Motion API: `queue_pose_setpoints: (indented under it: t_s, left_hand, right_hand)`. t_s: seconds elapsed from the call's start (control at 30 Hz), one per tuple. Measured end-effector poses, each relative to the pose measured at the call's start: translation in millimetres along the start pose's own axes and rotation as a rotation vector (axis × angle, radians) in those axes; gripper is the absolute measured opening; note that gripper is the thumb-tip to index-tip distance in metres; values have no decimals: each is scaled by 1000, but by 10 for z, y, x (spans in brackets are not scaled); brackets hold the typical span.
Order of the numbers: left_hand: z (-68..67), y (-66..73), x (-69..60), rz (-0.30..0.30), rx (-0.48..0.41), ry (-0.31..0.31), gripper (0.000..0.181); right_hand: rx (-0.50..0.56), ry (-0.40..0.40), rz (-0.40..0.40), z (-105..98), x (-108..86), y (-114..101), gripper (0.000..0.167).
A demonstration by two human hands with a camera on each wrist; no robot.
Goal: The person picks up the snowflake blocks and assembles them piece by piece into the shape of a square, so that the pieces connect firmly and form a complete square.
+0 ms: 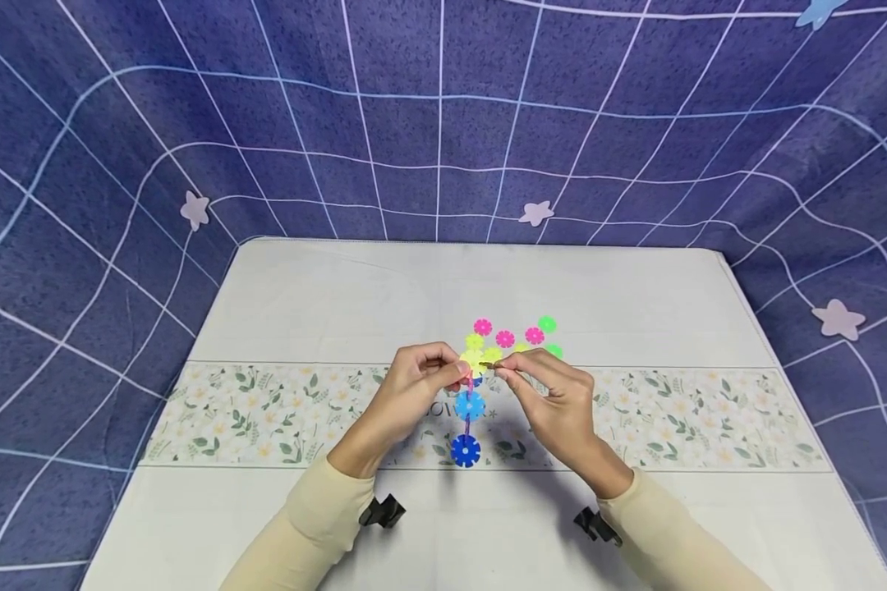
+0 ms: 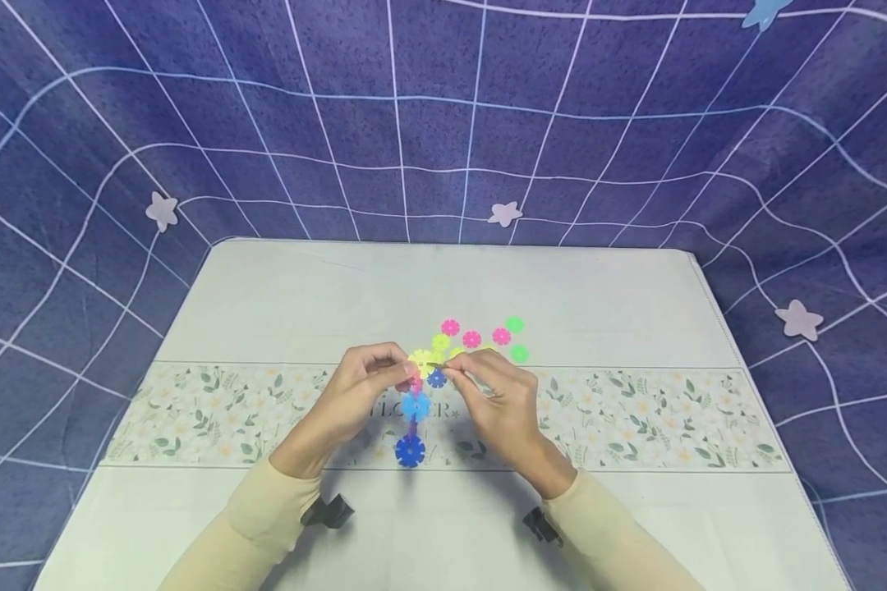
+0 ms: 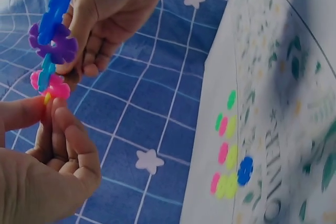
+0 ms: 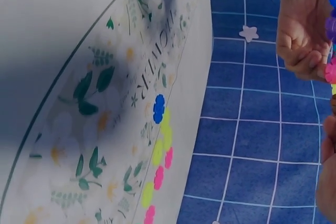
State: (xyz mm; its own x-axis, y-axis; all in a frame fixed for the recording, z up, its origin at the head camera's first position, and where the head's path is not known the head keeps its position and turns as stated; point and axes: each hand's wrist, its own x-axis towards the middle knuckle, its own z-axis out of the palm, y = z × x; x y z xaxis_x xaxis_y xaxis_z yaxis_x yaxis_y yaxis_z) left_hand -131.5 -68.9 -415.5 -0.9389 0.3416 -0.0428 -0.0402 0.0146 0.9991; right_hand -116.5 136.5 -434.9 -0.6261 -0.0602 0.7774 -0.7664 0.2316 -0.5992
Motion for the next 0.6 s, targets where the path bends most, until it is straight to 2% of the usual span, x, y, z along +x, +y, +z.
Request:
queue_pose_setpoints:
  t_s: [0.2, 0.33, 0.43, 0.6]
  left_hand:
    - [-69, 23, -15, -16, 96, -75, 14]
    - [-109, 67, -30, -16, 105, -150, 28]
    - [-121, 95, -35, 1, 129, -195, 30]
    - [-125, 101, -28, 3, 175, -208, 26]
  right_hand:
    - [27, -53, -152, -47, 23, 42, 5]
    - [15, -81, -264, -75, 57, 60, 13]
    - [19, -96, -346, -82, 81, 68, 14]
    - [15, -127, -466, -71, 109, 66, 13]
